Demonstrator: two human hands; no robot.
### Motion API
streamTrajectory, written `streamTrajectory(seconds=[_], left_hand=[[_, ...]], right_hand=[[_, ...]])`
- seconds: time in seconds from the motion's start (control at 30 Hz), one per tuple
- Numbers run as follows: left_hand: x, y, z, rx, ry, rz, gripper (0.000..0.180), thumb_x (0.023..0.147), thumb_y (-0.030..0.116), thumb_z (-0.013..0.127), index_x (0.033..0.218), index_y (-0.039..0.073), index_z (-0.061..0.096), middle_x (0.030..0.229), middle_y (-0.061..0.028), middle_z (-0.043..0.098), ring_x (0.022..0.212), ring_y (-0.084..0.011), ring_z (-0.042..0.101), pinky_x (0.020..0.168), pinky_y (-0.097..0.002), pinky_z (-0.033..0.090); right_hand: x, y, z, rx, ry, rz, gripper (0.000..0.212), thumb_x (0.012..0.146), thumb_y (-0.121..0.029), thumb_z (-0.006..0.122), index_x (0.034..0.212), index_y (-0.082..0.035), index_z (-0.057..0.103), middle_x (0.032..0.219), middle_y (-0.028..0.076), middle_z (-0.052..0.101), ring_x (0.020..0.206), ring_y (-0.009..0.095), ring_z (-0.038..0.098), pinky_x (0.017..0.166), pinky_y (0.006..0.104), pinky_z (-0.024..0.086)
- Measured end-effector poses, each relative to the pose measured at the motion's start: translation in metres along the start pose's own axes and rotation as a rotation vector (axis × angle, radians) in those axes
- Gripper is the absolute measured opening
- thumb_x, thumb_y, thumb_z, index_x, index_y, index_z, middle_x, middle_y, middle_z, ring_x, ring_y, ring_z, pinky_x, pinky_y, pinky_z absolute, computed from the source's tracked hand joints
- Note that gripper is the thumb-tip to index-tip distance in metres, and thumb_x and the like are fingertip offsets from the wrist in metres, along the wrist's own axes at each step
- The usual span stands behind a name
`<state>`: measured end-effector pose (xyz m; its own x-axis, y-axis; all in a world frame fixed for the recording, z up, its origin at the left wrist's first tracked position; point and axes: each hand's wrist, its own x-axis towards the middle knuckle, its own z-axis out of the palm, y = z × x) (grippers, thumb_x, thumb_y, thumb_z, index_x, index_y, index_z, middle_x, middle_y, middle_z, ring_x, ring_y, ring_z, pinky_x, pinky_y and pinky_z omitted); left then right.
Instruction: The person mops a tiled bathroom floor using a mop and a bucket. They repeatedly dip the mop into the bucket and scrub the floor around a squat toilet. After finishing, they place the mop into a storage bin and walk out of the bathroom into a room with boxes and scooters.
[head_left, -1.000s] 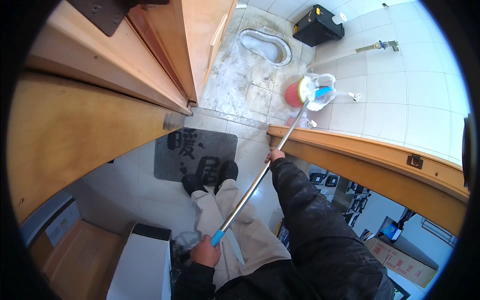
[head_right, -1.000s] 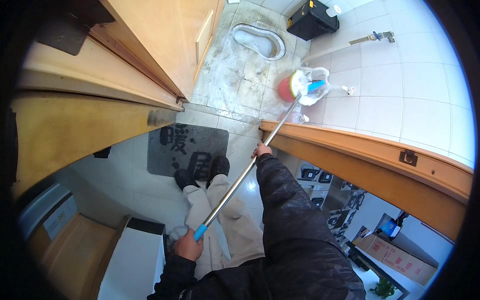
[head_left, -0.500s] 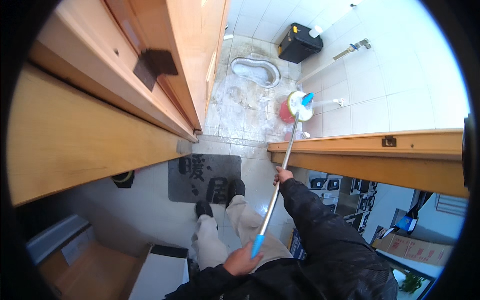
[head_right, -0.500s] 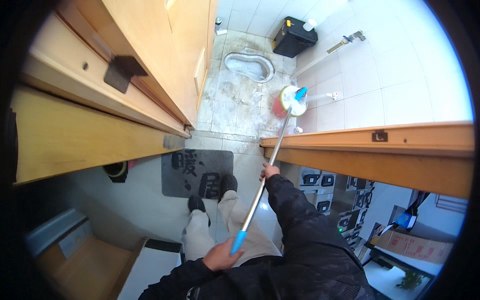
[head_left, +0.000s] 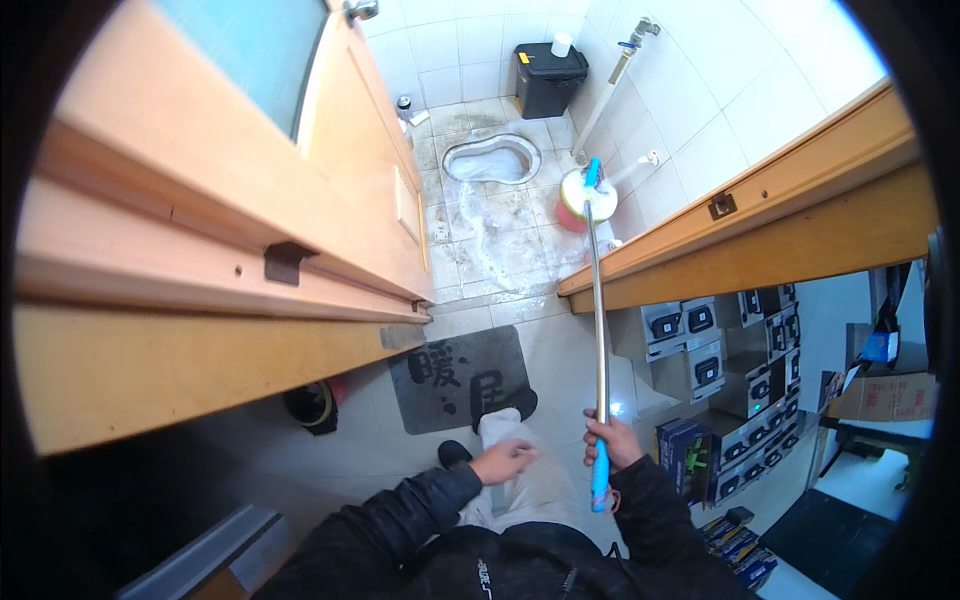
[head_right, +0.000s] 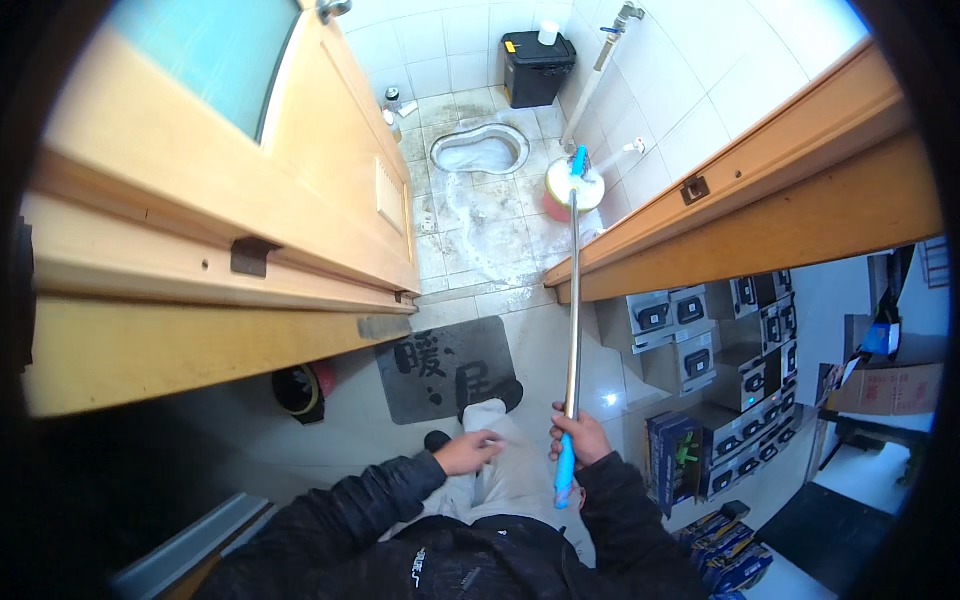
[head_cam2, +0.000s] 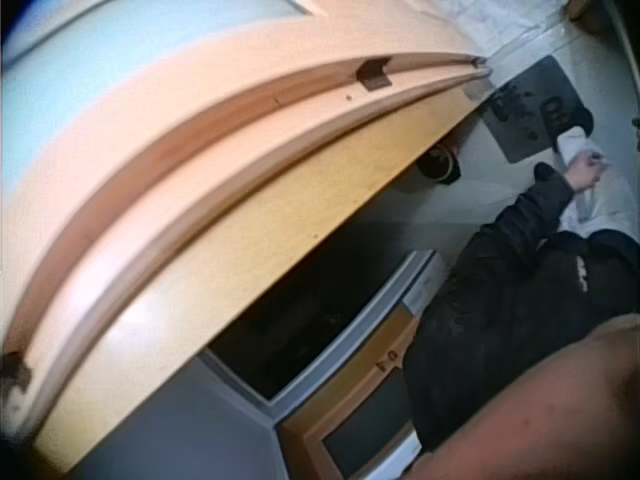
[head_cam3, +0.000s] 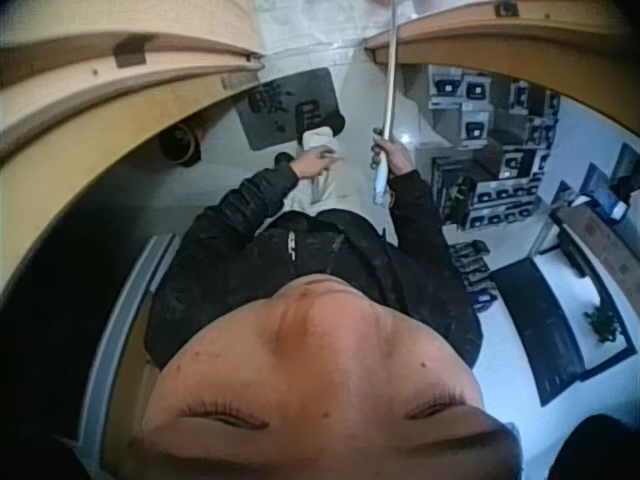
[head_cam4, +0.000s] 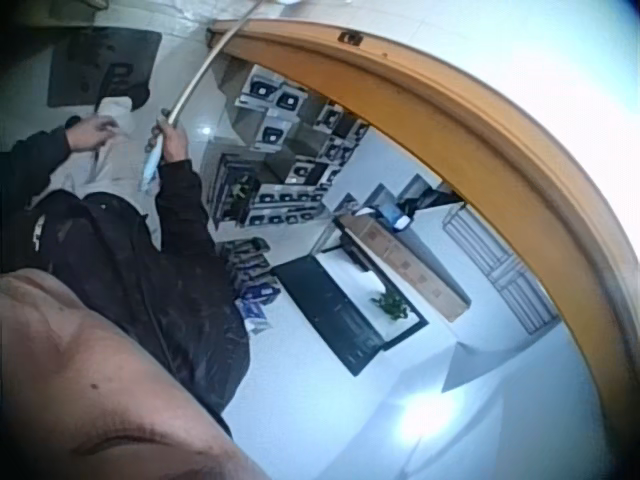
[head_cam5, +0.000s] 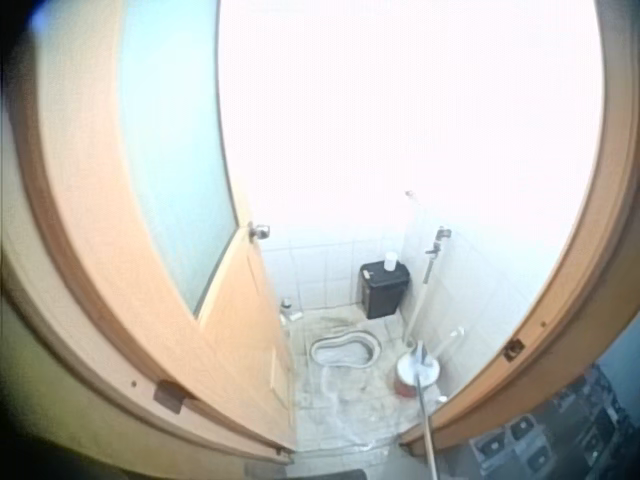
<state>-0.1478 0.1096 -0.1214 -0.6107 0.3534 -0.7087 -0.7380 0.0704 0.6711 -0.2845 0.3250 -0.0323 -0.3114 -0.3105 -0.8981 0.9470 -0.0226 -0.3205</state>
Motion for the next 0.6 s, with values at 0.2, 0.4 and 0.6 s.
streamTrajectory(seconds=[0.2, 0.4, 0.6], left_hand=[[0.072, -0.063, -0.121, 0.595, 0.284, -0.17, 0.04, 0.087, 0.038, 0.061, 0.104, 0.002, 0.068, 0.092, -0.0164, 0.07, 0.084, -0.0273, 0.068, 0.077, -0.0389, 0.054], [0.193, -0.034, -0.219, 0.731, 0.45, -0.321, 0.033, 0.085, 0.034, 0.06, 0.101, 0.005, 0.068, 0.105, -0.0192, 0.068, 0.098, -0.0377, 0.064, 0.086, -0.0452, 0.051], [0.354, -0.007, -0.362, 0.882, 0.256, -0.309, 0.029, 0.082, 0.02, 0.058, 0.1, 0.001, 0.071, 0.104, -0.0241, 0.067, 0.103, -0.0401, 0.063, 0.089, -0.0446, 0.05]], right_hand=[[0.0, 0.02, -0.016, 0.006, 0.007, 0.064, 0.037, 0.094, -0.02, 0.059, 0.124, -0.007, 0.043, 0.074, 0.006, 0.049, 0.055, 0.018, 0.051, 0.052, 0.036, 0.047], [0.004, 0.033, -0.021, -0.017, 0.181, 0.172, 0.027, 0.094, -0.018, 0.06, 0.115, -0.005, 0.05, 0.071, 0.005, 0.05, 0.055, 0.017, 0.051, 0.051, 0.0342, 0.047], [0.023, 0.042, -0.037, -0.119, 0.263, 0.335, 0.023, 0.094, -0.02, 0.062, 0.105, -0.003, 0.051, 0.07, 0.007, 0.055, 0.06, 0.019, 0.061, 0.052, 0.0338, 0.05]])
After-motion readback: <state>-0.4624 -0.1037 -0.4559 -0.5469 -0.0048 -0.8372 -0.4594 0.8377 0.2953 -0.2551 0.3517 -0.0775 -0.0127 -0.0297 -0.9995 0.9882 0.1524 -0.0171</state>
